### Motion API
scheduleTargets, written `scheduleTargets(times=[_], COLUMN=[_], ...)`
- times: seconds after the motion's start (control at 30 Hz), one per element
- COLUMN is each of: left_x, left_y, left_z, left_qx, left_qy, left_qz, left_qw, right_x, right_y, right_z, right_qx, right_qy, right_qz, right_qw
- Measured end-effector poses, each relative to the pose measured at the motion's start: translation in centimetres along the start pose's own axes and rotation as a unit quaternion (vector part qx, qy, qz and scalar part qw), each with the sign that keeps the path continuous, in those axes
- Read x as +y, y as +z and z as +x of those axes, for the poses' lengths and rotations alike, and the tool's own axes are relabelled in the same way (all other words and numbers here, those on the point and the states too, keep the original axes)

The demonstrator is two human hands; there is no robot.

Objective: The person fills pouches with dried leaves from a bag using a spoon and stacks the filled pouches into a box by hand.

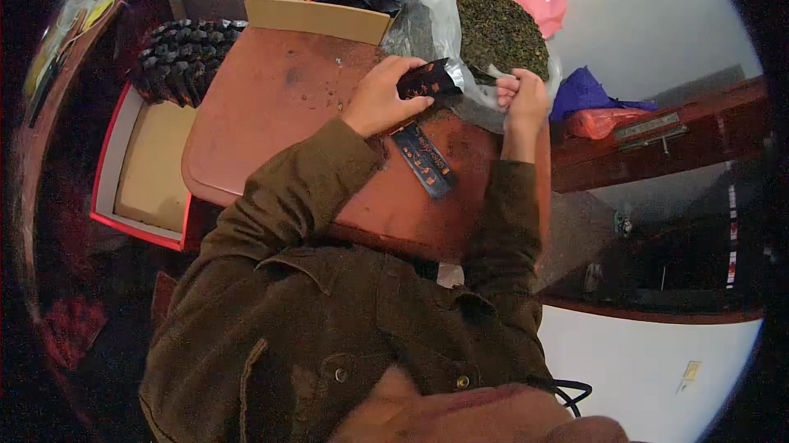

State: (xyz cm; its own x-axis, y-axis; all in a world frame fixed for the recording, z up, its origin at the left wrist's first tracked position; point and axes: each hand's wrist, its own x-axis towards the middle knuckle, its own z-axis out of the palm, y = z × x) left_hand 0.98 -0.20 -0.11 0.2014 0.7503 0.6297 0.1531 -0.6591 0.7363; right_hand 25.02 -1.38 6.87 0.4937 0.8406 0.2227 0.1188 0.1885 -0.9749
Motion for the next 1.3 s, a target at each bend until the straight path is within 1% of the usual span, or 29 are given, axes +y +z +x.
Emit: scheduleTargets(times=[0.1,0.2,0.3,0.5,0.6,0.63,0.67,0.7,0.8,0.83,0.93,1.03,1.13,1.23,1.3], left_x=[0.0,-0.2,-0.6,-0.1,0.0,0.2,0.2,0.2,0.1,0.3,0.0,0.2,0.1,-0.1,0.0], left_y=[0.0,0.2,0.4,0.2,0.2,0.1,0.1,0.1,0.1,0.1,0.2,0.1,0.1,0.2,0.1], left_z=[0.0,0.0,-0.1,-0.1,-0.1,-0.1,-0.1,-0.1,-0.1,-0.1,-0.2,-0.1,-0.1,-0.2,-0.1], left_qx=[-0.005,-0.001,-0.001,0.001,-0.001,-0.002,-0.003,-0.005,-0.008,-0.008,-0.003,-0.008,-0.016,-0.016,-0.015], left_qy=[0.005,0.012,0.008,0.005,0.002,0.001,-0.001,0.002,0.009,0.009,0.008,-0.002,-0.001,0.000,-0.002], left_qz=[-0.004,0.000,-0.001,0.005,0.007,0.008,0.008,0.006,-0.002,-0.004,-0.007,0.000,0.001,-0.006,-0.010], left_qw=[1.000,1.000,1.000,1.000,1.000,1.000,1.000,1.000,1.000,1.000,1.000,1.000,1.000,1.000,1.000], right_x=[-1.5,-3.4,-5.1,-6.0,-5.8,-5.6,-5.2,-5.0,-4.8,-4.1,-4.3,-5.5,-6.6,-5.5,-4.5], right_y=[-0.7,-1.0,-0.6,0.5,1.5,1.9,2.3,2.6,3.3,3.4,2.4,1.1,0.0,-1.5,-2.5], right_z=[-0.8,-2.1,-3.8,-5.5,-6.3,-6.6,-7.0,-7.3,-8.5,-8.3,-7.7,-7.2,-6.1,-3.3,-1.7], right_qx=[-0.008,-0.021,-0.040,-0.074,-0.111,-0.118,-0.122,-0.125,-0.174,-0.166,-0.150,-0.059,-0.004,0.035,0.036], right_qy=[-0.014,0.002,0.006,0.029,-0.049,-0.149,-0.246,-0.339,-0.363,-0.369,-0.401,-0.242,-0.263,-0.266,-0.275], right_qz=[0.013,0.022,-0.002,-0.039,-0.130,-0.218,-0.301,-0.379,-0.419,-0.389,-0.384,-0.359,-0.323,-0.361,-0.425], right_qw=[1.000,1.000,0.999,0.996,0.984,0.957,0.913,0.852,0.814,0.828,0.818,0.899,0.909,0.893,0.862])
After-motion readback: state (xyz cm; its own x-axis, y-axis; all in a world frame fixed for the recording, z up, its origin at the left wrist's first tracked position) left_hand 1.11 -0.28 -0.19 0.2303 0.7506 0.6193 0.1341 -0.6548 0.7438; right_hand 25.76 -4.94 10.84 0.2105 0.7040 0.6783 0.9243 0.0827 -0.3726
